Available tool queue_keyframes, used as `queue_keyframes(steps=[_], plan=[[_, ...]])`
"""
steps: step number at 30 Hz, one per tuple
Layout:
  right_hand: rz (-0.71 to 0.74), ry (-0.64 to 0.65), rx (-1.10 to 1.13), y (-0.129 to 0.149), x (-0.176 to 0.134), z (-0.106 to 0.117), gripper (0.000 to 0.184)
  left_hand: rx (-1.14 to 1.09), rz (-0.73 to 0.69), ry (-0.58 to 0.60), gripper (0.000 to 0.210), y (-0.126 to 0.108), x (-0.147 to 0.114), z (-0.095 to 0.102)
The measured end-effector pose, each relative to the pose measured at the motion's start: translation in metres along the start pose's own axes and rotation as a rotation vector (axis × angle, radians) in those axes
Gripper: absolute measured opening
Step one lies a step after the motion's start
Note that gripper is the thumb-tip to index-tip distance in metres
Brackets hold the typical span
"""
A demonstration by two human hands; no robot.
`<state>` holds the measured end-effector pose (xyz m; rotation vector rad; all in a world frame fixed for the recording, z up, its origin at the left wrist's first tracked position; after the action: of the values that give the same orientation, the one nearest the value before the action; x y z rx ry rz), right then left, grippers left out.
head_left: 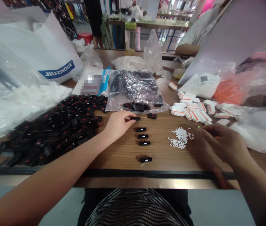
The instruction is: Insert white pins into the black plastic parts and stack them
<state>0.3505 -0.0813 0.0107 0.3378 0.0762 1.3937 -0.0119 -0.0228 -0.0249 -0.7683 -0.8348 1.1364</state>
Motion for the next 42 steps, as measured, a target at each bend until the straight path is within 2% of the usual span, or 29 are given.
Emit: queue_keyframes(steps=[3, 4, 7, 11, 15, 25, 36, 42], plan=[[0.256, 0.041, 0.085, 0.060, 0.002, -0.001, 0.028, 0.014, 0.026, 0.024, 0.020, 0.001, -0.003, -0.005], [0.360, 0.082, 0.126, 0.083, 0.001, -0.006, 0.025, 0.040, 0.030, 0.025, 0.021, 0.001, -0.003, -0.006], [0.543, 0.176, 0.209, 0.139, 0.004, -0.028, 0.018, 0.118, 0.018, 0.022, 0.022, -0.002, -0.004, -0.009], [0.681, 0.180, 0.238, 0.177, 0.016, -0.053, 0.014, 0.176, -0.013, 0.047, 0.021, -0.007, -0.003, -0.013], [0.746, 0.169, 0.215, 0.187, 0.024, -0.065, 0.013, 0.205, -0.034, 0.057, 0.021, -0.012, -0.002, -0.015], [0.802, 0.118, 0.110, 0.188, 0.022, -0.071, 0.014, 0.185, -0.069, 0.073, 0.021, -0.014, -0.002, -0.019], [0.881, 0.101, -0.133, 0.200, 0.021, -0.068, 0.015, 0.203, -0.050, 0.083, 0.022, -0.015, -0.002, -0.019], [0.907, 0.125, -0.137, 0.203, 0.021, -0.068, 0.016, 0.202, -0.043, 0.084, 0.021, -0.016, -0.001, -0.018]])
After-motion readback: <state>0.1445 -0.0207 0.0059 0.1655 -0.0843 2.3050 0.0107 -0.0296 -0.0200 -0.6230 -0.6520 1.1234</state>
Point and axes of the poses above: each hand's wrist, its own x-axis towards the middle knuckle, its own z-axis out of the back of the hand, y = z × x, the point moved 7 cm from there along x, towards the middle knuckle, and after that the axes turned 10 degrees about -x, right-handed, at the moved point
